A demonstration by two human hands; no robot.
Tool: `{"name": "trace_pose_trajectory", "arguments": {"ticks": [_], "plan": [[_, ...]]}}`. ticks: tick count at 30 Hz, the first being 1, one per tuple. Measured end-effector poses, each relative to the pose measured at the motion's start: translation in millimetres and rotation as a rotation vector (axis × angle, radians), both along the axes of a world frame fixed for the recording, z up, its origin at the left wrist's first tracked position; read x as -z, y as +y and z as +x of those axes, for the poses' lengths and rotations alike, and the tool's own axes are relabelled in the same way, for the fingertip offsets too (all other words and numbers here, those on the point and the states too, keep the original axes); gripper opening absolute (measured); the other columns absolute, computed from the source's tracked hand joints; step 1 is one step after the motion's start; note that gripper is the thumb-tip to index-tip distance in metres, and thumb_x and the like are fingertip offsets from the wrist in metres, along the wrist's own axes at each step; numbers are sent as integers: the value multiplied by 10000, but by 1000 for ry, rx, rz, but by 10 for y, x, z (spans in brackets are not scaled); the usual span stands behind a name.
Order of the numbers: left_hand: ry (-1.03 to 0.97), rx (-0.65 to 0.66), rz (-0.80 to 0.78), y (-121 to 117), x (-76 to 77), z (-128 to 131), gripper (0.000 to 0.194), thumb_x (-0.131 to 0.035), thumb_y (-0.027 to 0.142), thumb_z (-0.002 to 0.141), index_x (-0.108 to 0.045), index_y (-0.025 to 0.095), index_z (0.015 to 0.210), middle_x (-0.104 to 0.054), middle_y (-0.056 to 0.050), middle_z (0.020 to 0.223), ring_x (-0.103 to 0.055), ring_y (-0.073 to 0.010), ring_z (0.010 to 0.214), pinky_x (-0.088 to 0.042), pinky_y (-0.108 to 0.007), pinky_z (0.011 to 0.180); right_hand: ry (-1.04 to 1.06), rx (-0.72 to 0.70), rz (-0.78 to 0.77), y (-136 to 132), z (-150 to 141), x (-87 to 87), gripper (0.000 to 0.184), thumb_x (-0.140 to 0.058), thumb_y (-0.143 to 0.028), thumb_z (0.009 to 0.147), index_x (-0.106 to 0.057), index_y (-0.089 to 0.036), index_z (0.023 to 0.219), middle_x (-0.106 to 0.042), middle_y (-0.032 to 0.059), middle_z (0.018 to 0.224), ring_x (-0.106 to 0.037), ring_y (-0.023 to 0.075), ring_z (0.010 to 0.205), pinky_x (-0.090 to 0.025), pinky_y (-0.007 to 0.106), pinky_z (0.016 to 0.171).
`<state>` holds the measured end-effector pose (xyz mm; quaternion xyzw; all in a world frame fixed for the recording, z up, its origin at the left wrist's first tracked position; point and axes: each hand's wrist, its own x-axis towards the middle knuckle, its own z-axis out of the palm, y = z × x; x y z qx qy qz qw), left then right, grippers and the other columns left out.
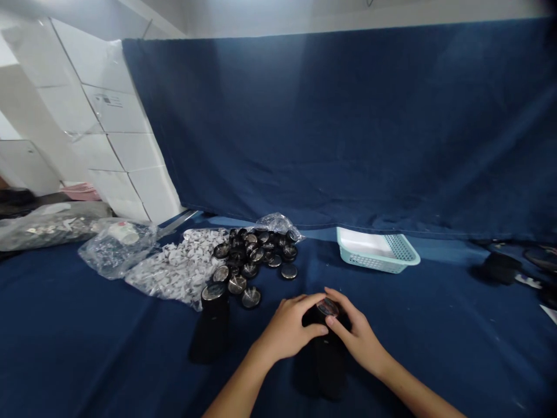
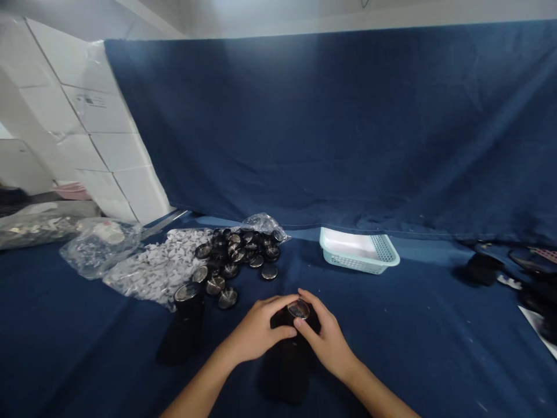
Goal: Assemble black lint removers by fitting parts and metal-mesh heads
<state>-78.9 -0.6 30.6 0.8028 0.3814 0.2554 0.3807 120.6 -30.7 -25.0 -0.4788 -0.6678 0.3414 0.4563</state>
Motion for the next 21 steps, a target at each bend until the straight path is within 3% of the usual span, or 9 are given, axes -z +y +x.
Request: {"name": "trace_pose_trajectory", "arguments": {"ticks": [5,11,17,21], "plan": [[-46,40,-2,7,3,12,601,-708,299,771,-520,349,1340,-594,-22,1302,-543,-268,1185,-376,-401,1052,97,-46,-65,16,8,-23,590,-602,-413,883,-384,-276,1414,-566,83,1337,-516,263,1249,-334,488,1109],[-80,34,17,19,22,36,595,-717,272,757,-542,338,1322,-612,-27,1270,-566,-254,1153,-408,-377,1033,159,-91,-87,47,29,-47,478,-633,-430,862,-541,-257,1298,-592,72,1330,-523,274,1245,-340,493,1108],[-96,15,18,16,36,61,556,-733,297,740,-584,303,1275,-602,-45,1280,-570,-260,1132,-415,-402,1027,275,-158,-140,39,92,-123,487,-600,-499,868,-573,-255,1288,-605,58,1327,-528,275,1246,-337,501,1104],[-101,40,25,-8,15,74,544,-718,280,759,-574,288,1284,-613,-47,1249,-589,-234,1087,-449,-358,977,292,-174,-136,38,99,-166,475,-606,-515,855,-602,-244,1246,-646,62,1268,-573,273,1189,-376,481,1070]]}}
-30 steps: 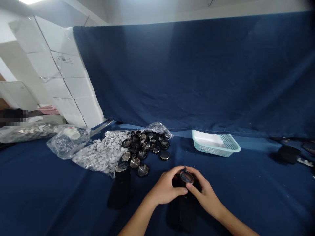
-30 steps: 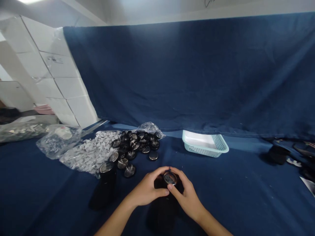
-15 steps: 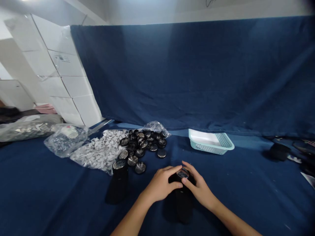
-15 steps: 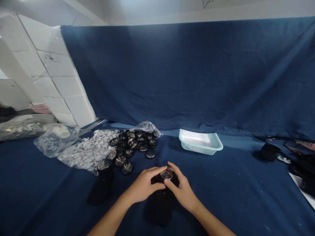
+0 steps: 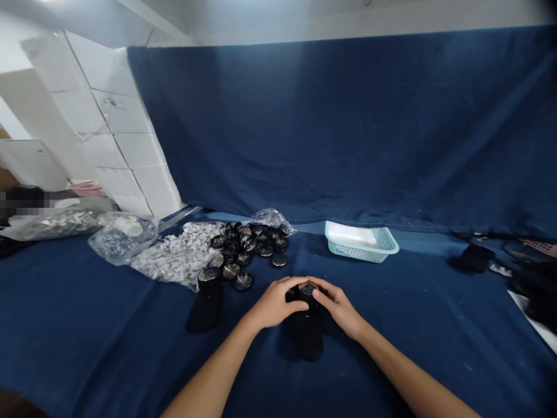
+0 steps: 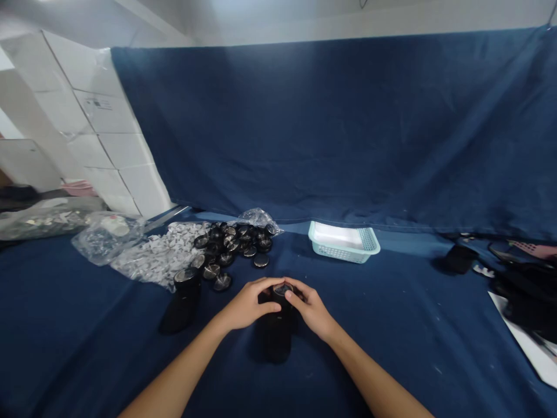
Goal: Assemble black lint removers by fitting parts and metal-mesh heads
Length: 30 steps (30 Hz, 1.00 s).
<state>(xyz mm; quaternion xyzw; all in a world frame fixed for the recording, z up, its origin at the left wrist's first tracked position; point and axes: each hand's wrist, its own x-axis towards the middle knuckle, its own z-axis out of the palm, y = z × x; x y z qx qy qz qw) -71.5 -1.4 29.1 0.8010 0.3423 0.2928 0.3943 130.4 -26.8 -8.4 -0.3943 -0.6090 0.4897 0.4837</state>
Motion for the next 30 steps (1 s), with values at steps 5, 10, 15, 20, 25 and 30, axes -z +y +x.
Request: {"name": "trace_pose_trajectory", "arguments": {"ticks": [5,10,15,20,25,30], "plan": [[12,22,59,-19,-21,3,543,-697,272,780,-554,290,1303,-617,-40,1229,-587,-211,1053,-463,-329,930,-14,25,59,33,-35,44,452,-642,-530,815,-620,-234,1156,-694,63,1131,-622,271,1072,-454,455,975],[29,33,78,24,18,-7,558,-694,298,776,-543,280,1313,-613,-56,1221,-580,-214,1039,-469,-355,925,-27,72,108,49,-63,144,428,-655,-504,812,-564,-234,1130,-687,50,1043,-638,242,982,-483,425,917],[9,4,54,64,90,-15,519,-677,359,803,-557,273,1301,-602,-63,1254,-581,-228,1076,-458,-378,962,0,4,111,35,-64,167,633,-717,-434,780,-430,-270,1320,-651,55,1177,-608,235,1101,-431,425,1004],[-196,-105,-61,88,178,49,588,-705,343,786,-526,223,1333,-565,-84,1335,-551,-261,1180,-425,-402,1025,336,17,-197,50,-27,110,655,-633,-525,824,-363,-303,1378,-624,64,1258,-597,227,1141,-410,439,1021],[-393,-171,-103,36,204,147,643,-641,352,842,-399,217,1423,-548,-85,1361,-565,-254,1171,-445,-383,1006,443,-204,-423,0,-57,55,633,-300,-664,911,-548,-191,1252,-712,119,1052,-697,265,931,-522,458,838],[-193,-211,144,-60,139,156,582,-637,272,836,-449,278,1387,-481,-69,1398,-500,-251,1228,-450,-360,982,651,-233,-605,-49,-147,55,602,-353,-638,915,-648,-149,1108,-742,101,899,-712,226,821,-537,396,825]]}}
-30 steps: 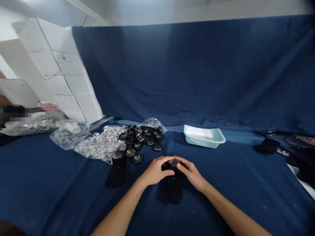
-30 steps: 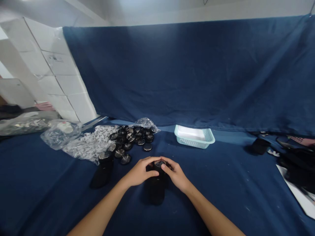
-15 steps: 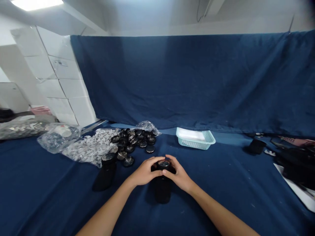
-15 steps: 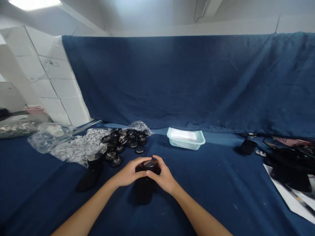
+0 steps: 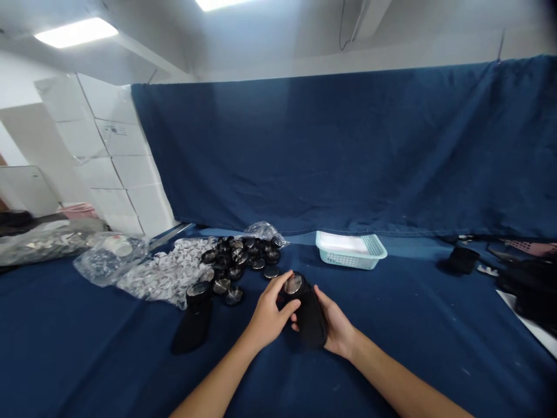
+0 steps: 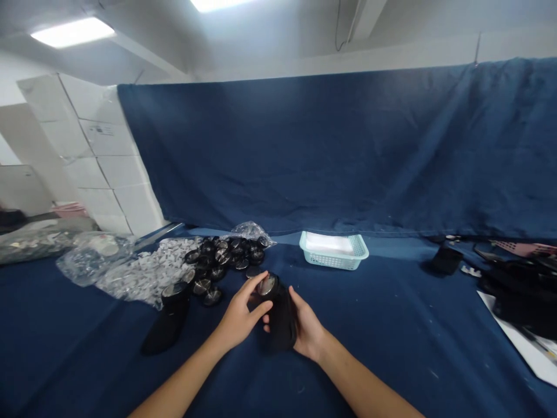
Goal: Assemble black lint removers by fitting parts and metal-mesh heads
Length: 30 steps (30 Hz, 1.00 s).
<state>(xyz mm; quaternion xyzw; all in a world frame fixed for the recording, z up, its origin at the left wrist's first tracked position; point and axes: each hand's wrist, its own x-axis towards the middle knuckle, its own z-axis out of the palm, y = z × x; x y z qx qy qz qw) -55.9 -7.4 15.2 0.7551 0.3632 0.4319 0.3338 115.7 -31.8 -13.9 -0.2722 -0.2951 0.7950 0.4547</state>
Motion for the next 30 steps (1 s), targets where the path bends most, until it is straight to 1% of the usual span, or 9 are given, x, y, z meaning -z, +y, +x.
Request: {"name": "trace_pose_trajectory", "arguments": {"ticks": [2,5,7,9,15,19,24,27,30], "plan": [[40,-20,27,-11,-27,-8,581,-655,272,818,-467,271,1368,-471,-84,1391,-514,-256,1194,-481,-355,916,-10,114,-35,-20,-35,-17,578,-406,-621,910,-667,-125,1050,-742,99,819,-708,202,741,-549,347,779],[30,-59,29,5,-45,-22,503,-649,283,822,-518,243,1306,-530,-95,1308,-570,-237,1078,-494,-352,856,-92,261,-53,-68,-93,-73,534,-480,-589,899,-665,-110,1044,-730,86,727,-695,180,635,-545,274,634],[22,-77,27,25,-45,-36,439,-636,298,835,-548,230,1259,-582,-87,1225,-592,-219,1005,-491,-347,833,-146,312,-49,-98,-125,-111,505,-493,-572,902,-656,-123,1065,-723,70,697,-686,174,587,-524,250,553],[26,-74,28,45,-44,-55,425,-638,306,835,-554,225,1244,-601,-82,1190,-592,-214,988,-485,-341,823,-165,324,-43,-111,-142,-132,474,-492,-554,911,-653,-135,1066,-721,60,697,-680,168,570,-519,245,535],[18,1,-44,96,-53,-120,539,-673,316,806,-514,234,1315,-573,-88,1222,-582,-209,973,-483,-309,766,-131,294,-30,-82,-123,-101,440,-511,-518,916,-640,-135,1089,-732,77,832,-694,180,680,-562,298,664],[-62,56,-194,137,-60,-149,544,-703,327,777,-545,222,1288,-588,-88,1188,-600,-201,929,-488,-303,770,-120,304,35,-76,-128,-89,423,-568,-484,899,-589,-151,1159,-724,84,910,-690,205,794,-562,347,744],[-131,64,-354,184,-52,-171,535,-708,408,775,-563,188,1240,-642,-67,1036,-623,-161,781,-496,-300,758,-116,347,125,-80,-157,-47,473,-665,-462,838,-533,-214,1218,-693,51,962,-676,203,802,-547,376,760],[-61,1,-405,191,-47,-168,435,-593,528,837,-635,154,1056,-646,-30,840,-606,-128,590,-473,-268,636,-174,397,188,-96,-170,-17,478,-713,-442,801,-548,-229,1196,-665,30,963,-662,186,786,-530,367,777],[16,-52,-442,183,-47,-153,515,-460,614,875,-625,133,800,-614,-6,681,-564,-111,448,-418,-247,536,-260,422,257,-126,-177,-12,461,-737,-427,781,-576,-230,1165,-648,20,957,-645,176,794,-514,362,810]]}}
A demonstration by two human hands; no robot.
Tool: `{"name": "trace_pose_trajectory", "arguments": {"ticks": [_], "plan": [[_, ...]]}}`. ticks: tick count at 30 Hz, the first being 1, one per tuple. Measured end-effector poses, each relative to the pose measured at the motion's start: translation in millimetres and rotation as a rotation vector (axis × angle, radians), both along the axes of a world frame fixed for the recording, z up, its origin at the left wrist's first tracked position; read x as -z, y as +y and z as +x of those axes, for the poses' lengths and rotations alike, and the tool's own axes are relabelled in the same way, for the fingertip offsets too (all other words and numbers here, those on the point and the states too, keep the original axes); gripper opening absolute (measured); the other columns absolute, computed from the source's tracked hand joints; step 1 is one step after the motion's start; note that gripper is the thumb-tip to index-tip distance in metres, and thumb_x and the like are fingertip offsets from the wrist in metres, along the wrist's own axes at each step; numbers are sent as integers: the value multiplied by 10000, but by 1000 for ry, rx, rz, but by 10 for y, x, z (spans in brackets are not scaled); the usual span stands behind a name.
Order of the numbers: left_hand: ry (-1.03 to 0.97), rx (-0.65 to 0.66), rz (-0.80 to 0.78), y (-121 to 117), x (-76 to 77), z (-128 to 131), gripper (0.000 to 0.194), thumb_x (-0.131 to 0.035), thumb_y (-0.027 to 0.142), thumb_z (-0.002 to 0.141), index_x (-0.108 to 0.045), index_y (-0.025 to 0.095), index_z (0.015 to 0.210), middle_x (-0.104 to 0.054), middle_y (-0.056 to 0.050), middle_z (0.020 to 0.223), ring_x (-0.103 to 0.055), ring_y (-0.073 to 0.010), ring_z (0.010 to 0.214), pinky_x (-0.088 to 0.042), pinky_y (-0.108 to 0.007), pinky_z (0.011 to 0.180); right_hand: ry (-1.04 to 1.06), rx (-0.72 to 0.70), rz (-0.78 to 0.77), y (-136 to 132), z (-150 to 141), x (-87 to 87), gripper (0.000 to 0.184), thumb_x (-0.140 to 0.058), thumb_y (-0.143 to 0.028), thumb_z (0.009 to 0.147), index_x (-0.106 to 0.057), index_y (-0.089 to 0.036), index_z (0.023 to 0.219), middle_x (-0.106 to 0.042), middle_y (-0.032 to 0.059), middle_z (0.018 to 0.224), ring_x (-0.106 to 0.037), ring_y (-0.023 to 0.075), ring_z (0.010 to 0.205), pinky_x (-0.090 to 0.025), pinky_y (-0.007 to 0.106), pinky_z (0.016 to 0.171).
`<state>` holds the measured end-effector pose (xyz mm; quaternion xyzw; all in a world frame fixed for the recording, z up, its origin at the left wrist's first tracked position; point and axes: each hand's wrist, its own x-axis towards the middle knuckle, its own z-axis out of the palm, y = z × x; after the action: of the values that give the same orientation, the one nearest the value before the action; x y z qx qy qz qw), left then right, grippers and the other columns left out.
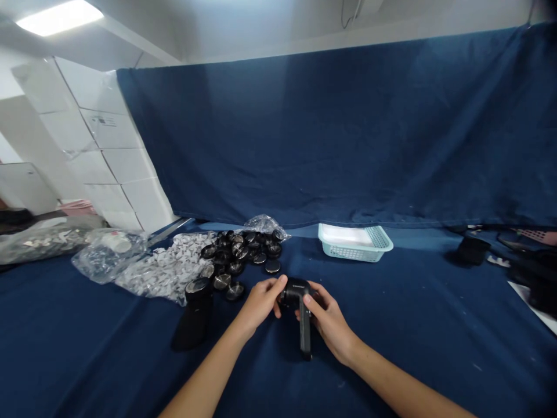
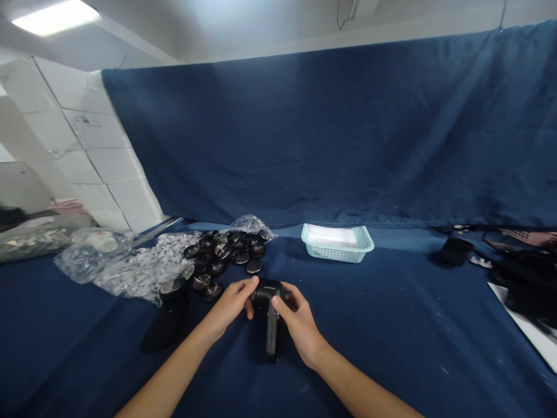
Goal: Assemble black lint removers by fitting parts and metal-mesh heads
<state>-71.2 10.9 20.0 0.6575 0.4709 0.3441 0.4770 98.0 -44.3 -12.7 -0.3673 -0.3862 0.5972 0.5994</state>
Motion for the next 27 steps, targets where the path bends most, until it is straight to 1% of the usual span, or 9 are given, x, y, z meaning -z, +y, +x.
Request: {"name": "trace_pose_trajectory", "arguments": {"ticks": [3,6,9,12,16,20,23,25,27], "plan": [[-1,0,-21,-7,-3,10,525,-452,621,874,-608,132,765,-599,2,647,-544,-100,420,-399,-237,514,-28,-7,13,-19,-3,-20,432,-725,-432,790,-593,-225,1144,-647,17,937,-643,173,788,-515,350,805],[-68,46,-41,-4,-2,-3,442,-561,553,844,-628,146,1002,-619,-13,786,-573,-101,506,-434,-238,548,43,-38,-39,1,2,-41,401,-698,-446,810,-593,-215,1121,-662,14,895,-661,171,752,-533,332,759],[-145,126,-17,0,-5,-33,529,-697,418,777,-546,187,1228,-625,-64,1008,-620,-139,695,-491,-276,651,112,-105,-140,54,28,-45,388,-644,-479,844,-594,-178,1086,-694,38,852,-688,187,721,-556,336,725],[-134,177,94,-15,-26,-55,563,-765,273,713,-554,216,1232,-597,-85,1171,-620,-184,886,-497,-325,794,138,-166,-258,108,74,-41,436,-576,-510,879,-607,-128,1086,-720,82,839,-708,201,704,-575,339,711],[-75,174,235,-73,-83,-45,541,-769,195,690,-584,221,1198,-619,-74,1174,-585,-237,1065,-470,-362,910,179,-262,-388,144,146,-54,565,-492,-551,909,-626,-38,1105,-735,145,812,-718,199,666,-581,313,721],[-44,144,308,-116,-115,-2,477,-754,243,713,-620,214,1170,-617,-75,1219,-572,-250,1118,-457,-362,949,235,-313,-421,146,192,-77,590,-490,-540,917,-632,-7,1126,-743,164,823,-724,189,685,-576,299,758],[5,20,286,-109,-84,40,467,-688,363,782,-603,214,1216,-624,-90,1220,-583,-261,1108,-491,-340,869,247,-315,-412,140,189,-80,606,-506,-575,895,-650,-15,1077,-742,154,809,-724,191,699,-574,290,750],[53,-84,248,-89,-44,61,443,-616,451,826,-617,203,1194,-671,-95,1113,-634,-251,982,-509,-333,790,226,-292,-401,131,172,-80,567,-532,-566,885,-647,-38,1056,-740,144,822,-726,201,724,-576,296,739],[94,-121,200,-65,-12,64,419,-557,510,849,-660,183,1092,-705,-77,920,-659,-224,782,-516,-335,722,211,-255,-345,118,151,-81,457,-591,-503,876,-620,-94,1079,-738,114,863,-727,211,762,-577,322,739]]}}
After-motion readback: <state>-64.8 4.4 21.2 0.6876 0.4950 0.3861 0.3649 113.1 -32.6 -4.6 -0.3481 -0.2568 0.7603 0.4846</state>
